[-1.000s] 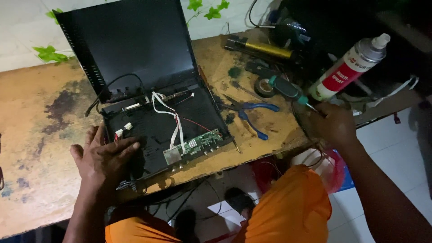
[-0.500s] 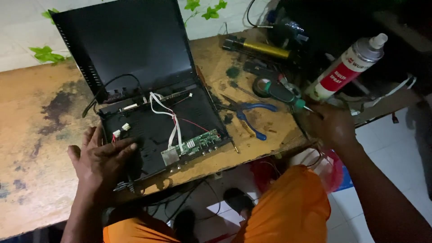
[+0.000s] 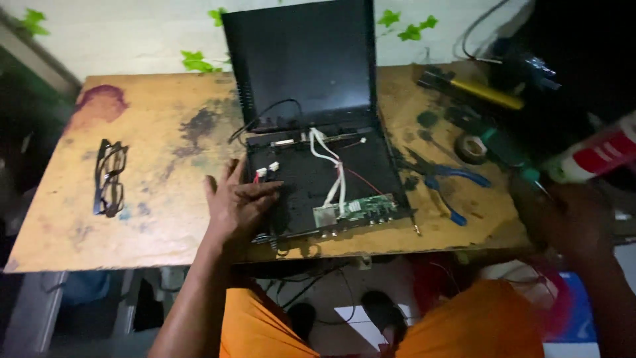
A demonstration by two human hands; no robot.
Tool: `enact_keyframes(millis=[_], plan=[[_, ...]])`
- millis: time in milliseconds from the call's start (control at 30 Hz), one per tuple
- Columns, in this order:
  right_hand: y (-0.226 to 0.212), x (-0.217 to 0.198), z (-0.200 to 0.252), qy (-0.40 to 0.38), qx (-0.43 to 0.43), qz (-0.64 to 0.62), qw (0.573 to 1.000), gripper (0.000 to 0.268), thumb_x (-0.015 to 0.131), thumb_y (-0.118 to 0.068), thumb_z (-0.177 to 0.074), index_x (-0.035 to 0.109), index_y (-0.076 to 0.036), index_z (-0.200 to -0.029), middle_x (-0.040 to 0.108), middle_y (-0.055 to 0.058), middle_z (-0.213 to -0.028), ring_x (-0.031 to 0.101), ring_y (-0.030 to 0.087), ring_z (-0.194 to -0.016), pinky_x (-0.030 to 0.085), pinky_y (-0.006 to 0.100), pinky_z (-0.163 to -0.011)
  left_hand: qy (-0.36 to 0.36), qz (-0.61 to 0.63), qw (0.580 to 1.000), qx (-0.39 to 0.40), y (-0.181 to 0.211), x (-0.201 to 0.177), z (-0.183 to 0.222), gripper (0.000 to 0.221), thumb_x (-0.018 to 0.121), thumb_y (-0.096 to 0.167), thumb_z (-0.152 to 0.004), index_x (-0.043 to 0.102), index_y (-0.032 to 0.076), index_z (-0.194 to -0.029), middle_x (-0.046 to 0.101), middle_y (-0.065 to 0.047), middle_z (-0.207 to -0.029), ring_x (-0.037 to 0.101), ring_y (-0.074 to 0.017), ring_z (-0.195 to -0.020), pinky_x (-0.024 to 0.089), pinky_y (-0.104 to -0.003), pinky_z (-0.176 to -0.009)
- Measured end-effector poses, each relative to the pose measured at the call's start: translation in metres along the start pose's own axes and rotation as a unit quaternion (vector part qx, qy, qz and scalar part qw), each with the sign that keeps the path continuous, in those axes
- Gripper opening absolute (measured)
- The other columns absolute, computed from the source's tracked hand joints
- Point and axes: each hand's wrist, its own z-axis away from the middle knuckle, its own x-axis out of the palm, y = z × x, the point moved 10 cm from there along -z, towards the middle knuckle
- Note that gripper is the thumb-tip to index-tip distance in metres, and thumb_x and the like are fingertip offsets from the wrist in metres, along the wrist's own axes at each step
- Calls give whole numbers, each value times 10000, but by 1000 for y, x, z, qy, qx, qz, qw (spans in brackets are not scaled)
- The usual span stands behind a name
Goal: The person is repairing or assembling the internal components of an electronic device, using a screwdriver to secure parts and organizing the internal wiring.
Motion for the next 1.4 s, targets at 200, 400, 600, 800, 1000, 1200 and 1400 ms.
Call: enact_keyframes(millis=[200, 400, 600, 800, 1000, 1200, 1400], plan=[[-15, -8, 3, 40, -10, 51, 998, 318, 643, -351, -1093, 801, -81, -1144, 788, 204, -992, 734, 404, -938, 522, 490, -797, 85, 153, 978, 116, 5, -16, 16, 205, 716, 410, -898, 820, 404, -1074, 405, -201, -1608, 279, -359, -1520, -8, -672, -1138], [-199, -47, 50, -122, 42, -92, 987, 400, 639, -374, -985, 735, -248, -1352, 772, 65, -1173, 734, 259, -973, 542, 420, -769, 89, 154, 980, 92, 0, -12, 15, 247, 738, 470, -854, 815, 408, -1080, 421, -198, -1590, 284, -366, -1519, -51, -648, -1175], [-366, -31, 57, -172, -321, -224, 904, 220, 723, -104, -910, 773, 35, -1073, 773, 273, -994, 734, 461, -975, 578, 544, -826, 121, 168, 975, 82, 9, -30, 33, 173, 804, 540, -785, 794, 516, -957, 532, -68, -1473, 448, -266, -1421, 203, -509, -1139], [-433, 40, 43, -303, -377, -187, 855, 242, 714, -156, -922, 786, -11, -1102, 799, 201, -1065, 743, 406, -1060, 560, 504, -903, 147, 130, 972, 128, -25, 23, -1, 151, 801, 453, -770, 836, 386, -900, 751, -71, -1227, 552, -314, -1371, 292, -553, -1114], [-449, 56, 35, -385, -324, -181, 845, 185, 727, -174, -888, 823, -90, -1022, 822, 82, -1013, 751, 240, -978, 553, 415, -937, 164, 191, 957, 146, 11, -29, 30, 178, 836, 455, -739, 824, 381, -900, 692, -159, -1317, 445, -344, -1459, 280, -542, -1176], [-445, 85, 29, -442, -275, -221, 825, 150, 821, -134, -843, 833, -67, -977, 806, 56, -889, 700, 171, -831, 531, 303, -808, 176, 158, 955, 179, 3, -14, 22, 190, 822, 430, -734, 818, 438, -924, 557, -206, -1480, 493, -376, -1405, 345, -513, -1128], [-442, 100, 28, -427, -260, -196, 843, 170, 864, -164, -795, 856, -99, -952, 757, 22, -824, 651, 152, -765, 493, 283, -706, 160, 173, 957, 168, 7, -21, 30, 215, 804, 418, -749, 820, 435, -962, 498, -250, -1521, 471, -383, -1427, 326, -516, -1118]])
